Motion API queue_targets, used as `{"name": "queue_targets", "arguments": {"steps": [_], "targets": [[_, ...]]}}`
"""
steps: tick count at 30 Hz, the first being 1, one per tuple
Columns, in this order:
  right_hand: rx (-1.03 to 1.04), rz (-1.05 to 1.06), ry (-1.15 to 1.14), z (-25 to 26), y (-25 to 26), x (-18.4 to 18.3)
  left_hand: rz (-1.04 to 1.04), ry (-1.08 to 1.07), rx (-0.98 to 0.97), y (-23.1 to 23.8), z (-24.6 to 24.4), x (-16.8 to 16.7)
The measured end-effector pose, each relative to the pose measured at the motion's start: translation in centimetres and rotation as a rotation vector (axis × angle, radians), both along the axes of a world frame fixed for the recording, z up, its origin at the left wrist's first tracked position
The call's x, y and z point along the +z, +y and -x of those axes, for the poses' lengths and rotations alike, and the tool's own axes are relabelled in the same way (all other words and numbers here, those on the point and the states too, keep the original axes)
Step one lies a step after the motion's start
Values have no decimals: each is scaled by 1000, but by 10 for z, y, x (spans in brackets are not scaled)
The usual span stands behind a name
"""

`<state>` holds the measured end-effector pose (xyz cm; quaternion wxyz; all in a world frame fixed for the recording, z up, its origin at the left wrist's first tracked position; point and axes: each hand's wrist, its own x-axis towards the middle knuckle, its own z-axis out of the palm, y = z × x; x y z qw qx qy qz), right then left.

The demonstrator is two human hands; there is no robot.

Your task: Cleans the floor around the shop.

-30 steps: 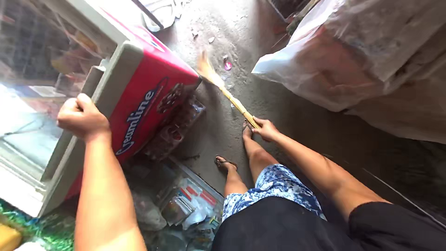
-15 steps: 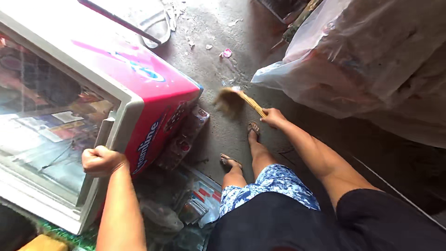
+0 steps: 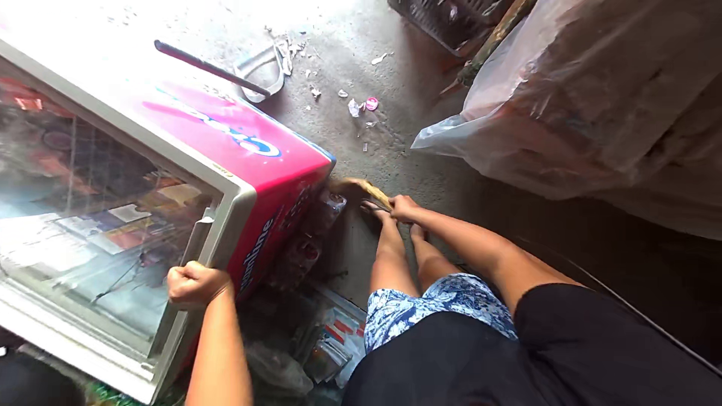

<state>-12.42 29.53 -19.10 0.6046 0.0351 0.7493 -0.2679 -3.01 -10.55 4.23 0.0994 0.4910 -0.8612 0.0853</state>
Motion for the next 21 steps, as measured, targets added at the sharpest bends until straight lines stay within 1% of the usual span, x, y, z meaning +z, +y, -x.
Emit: {"name": "queue_targets", "arguments": {"steps": [2,3,4,5,7,11,13,14,16,18,19,20,21], "targets": [[-178,13,63,19,-11,-25,36,6,-19,-1,-1,-2],[-255,27,97,26,-13,-32,37,3,-16,0,-1,-2],[-331,51,125,30,-13,-32,35,2,-12,1,-2,-2],[-410,86,137,32,-12,-24,32,2,-12,0,-3,-3],[-508,110,85,29,-2,14,26,7,-25,-1,-3,-2],[-510,50,-224,29,55,101,-27,5,-55,-3,-3,-1],[-426,-6,-352,38,78,126,-32,11,-67,-4,-4,-2],[-337,-47,-362,44,81,128,-36,17,-71,-4,-4,-2],[-130,-113,-326,62,61,111,-40,36,-92,-4,-2,-2],[21,-132,-280,88,19,78,-45,54,-111,-5,-2,-4],[48,-152,-263,103,-3,57,-47,55,-115,-4,-4,-4],[32,-178,-243,120,-22,35,-46,59,-121,-3,-4,-4],[-28,-208,-215,139,-39,13,-40,60,-124,-3,-3,-4]]}}
